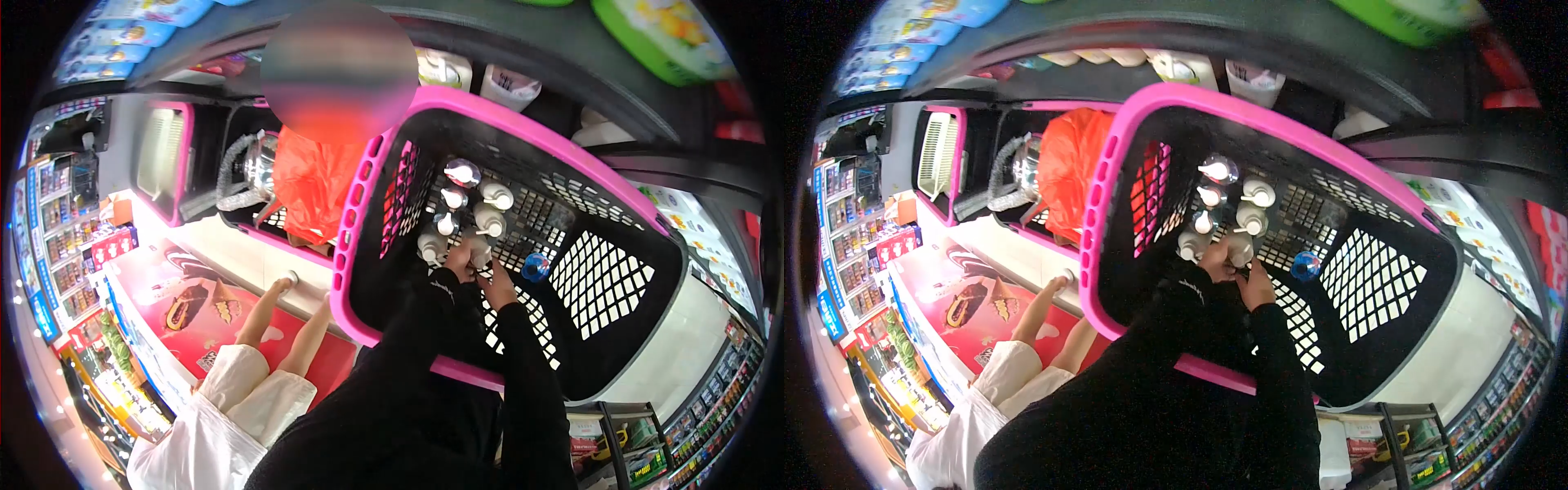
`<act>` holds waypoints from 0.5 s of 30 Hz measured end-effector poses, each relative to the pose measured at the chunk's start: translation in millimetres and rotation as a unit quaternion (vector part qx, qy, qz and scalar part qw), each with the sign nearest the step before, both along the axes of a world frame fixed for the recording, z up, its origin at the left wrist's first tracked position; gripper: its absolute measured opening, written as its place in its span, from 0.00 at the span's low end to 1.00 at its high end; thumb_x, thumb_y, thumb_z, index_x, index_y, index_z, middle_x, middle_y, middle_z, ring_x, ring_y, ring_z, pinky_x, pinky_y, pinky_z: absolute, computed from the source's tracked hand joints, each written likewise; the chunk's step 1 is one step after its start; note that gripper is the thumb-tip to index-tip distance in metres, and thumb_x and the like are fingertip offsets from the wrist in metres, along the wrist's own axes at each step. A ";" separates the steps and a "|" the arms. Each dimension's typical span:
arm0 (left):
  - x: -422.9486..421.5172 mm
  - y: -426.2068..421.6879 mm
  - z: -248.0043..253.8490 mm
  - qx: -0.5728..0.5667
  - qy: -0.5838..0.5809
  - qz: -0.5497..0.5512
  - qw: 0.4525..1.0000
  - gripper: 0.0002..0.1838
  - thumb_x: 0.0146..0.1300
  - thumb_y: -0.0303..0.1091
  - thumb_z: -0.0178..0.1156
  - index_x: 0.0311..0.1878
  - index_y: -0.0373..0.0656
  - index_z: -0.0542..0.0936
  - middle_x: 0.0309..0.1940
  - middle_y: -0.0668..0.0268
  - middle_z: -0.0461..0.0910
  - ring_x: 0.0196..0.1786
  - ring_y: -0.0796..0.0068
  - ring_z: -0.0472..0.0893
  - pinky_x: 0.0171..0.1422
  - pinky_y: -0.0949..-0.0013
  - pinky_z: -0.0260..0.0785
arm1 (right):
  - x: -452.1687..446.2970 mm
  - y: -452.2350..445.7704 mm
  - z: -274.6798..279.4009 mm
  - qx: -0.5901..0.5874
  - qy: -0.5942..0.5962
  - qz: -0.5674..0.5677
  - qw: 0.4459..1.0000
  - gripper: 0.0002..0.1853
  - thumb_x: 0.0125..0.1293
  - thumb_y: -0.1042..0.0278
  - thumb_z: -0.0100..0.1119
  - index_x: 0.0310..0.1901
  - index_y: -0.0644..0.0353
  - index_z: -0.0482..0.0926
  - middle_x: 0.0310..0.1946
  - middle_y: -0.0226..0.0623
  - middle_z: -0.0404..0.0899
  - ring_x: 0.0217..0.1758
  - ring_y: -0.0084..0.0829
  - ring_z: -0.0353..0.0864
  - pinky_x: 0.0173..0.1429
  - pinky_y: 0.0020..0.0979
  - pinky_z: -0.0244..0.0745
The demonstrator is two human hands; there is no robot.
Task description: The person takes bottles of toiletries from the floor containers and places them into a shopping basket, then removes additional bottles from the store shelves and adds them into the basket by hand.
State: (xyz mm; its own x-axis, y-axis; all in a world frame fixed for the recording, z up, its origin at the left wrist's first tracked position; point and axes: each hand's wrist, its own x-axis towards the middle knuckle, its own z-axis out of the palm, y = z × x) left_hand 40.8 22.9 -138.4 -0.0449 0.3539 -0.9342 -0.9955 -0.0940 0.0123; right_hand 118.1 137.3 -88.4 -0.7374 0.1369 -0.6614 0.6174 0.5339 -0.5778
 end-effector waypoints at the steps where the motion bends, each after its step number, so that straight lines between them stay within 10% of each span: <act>1: 5.4 3.5 4.6 -0.058 0.008 -0.030 0.998 0.23 0.51 0.51 0.53 0.41 0.42 0.68 0.30 0.63 0.70 0.29 0.66 0.71 0.33 0.64 0.65 | 0.6 1.1 9.8 0.005 -0.032 0.017 0.999 0.28 0.53 0.67 0.56 0.54 0.64 0.59 0.48 0.53 0.67 0.52 0.48 0.67 0.53 0.40 0.64; 6: 6.7 -1.2 59.0 -0.143 0.098 -0.238 0.956 0.17 0.52 0.50 0.51 0.35 0.46 0.70 0.23 0.65 0.69 0.25 0.69 0.70 0.29 0.60 0.62 | 6.7 7.1 62.5 -0.004 -0.059 0.130 0.990 0.19 0.51 0.65 0.55 0.44 0.65 0.69 0.39 0.49 0.73 0.44 0.47 0.72 0.47 0.41 0.67; 12: 1.6 -7.0 161.5 0.023 0.318 -0.444 0.838 0.13 0.54 0.44 0.50 0.34 0.43 0.69 0.21 0.66 0.68 0.16 0.77 0.65 0.16 0.72 0.54 | 42.9 9.1 124.8 -0.032 0.073 0.127 0.989 0.21 0.52 0.58 0.54 0.47 0.60 0.71 0.39 0.47 0.75 0.43 0.43 0.74 0.45 0.37 0.68; 15: 9.8 -12.5 195.1 0.086 0.453 -0.458 0.760 0.18 0.56 0.41 0.49 0.45 0.40 0.69 0.33 0.61 0.72 0.29 0.75 0.71 0.26 0.73 0.64 | 65.6 7.2 166.4 -0.024 0.102 0.125 0.987 0.21 0.53 0.60 0.53 0.46 0.64 0.70 0.40 0.49 0.73 0.44 0.45 0.72 0.49 0.38 0.66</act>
State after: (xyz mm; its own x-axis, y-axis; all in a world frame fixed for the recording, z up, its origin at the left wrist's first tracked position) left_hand 50.6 10.4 56.7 -0.3034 0.7381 -0.6026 -0.2350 0.5549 0.7981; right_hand 183.7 144.5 78.0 -0.8631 -0.0930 -0.4963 0.3379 0.6240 -0.7046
